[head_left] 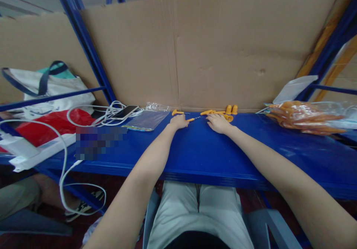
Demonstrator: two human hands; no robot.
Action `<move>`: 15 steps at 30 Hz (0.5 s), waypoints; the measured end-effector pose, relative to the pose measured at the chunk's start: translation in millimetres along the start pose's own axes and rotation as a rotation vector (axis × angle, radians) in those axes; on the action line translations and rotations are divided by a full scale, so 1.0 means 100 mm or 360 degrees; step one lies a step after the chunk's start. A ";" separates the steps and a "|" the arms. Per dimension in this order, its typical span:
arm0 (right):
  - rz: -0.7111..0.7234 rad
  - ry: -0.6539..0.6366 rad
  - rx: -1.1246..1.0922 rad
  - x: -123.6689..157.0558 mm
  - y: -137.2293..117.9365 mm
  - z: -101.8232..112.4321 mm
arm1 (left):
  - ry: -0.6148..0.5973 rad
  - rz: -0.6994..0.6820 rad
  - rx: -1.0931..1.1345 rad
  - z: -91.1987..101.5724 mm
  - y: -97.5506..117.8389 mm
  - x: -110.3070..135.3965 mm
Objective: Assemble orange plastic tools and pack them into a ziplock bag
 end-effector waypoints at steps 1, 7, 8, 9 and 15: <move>0.0007 0.0031 -0.0011 -0.01 0.03 0.02 | 0.0002 -0.0001 0.0005 0.00 0.00 -0.01; -0.0225 0.0150 -0.0151 -0.10 0.49 0.17 | -0.0024 -0.0031 0.0089 -0.01 -0.04 -0.05; -0.0308 0.0150 -0.0153 -0.11 0.61 0.18 | -0.0025 -0.0027 0.0103 -0.02 -0.05 -0.06; -0.0392 0.0158 -0.0154 -0.12 0.73 0.19 | -0.0022 -0.0020 0.0114 -0.02 -0.06 -0.06; -0.0728 0.0121 -0.0291 -0.16 1.34 0.11 | 0.0024 -0.0017 0.0142 -0.03 -0.06 -0.06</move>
Point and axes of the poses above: each hand's wrist, its own x-axis away from the middle knuckle, its own z-axis out of the back of the hand, y = z × x, the point moved 5 cm from there along -x, towards the middle knuckle, and after that the axes turned 13 degrees about -y, right-handed, at the moved point
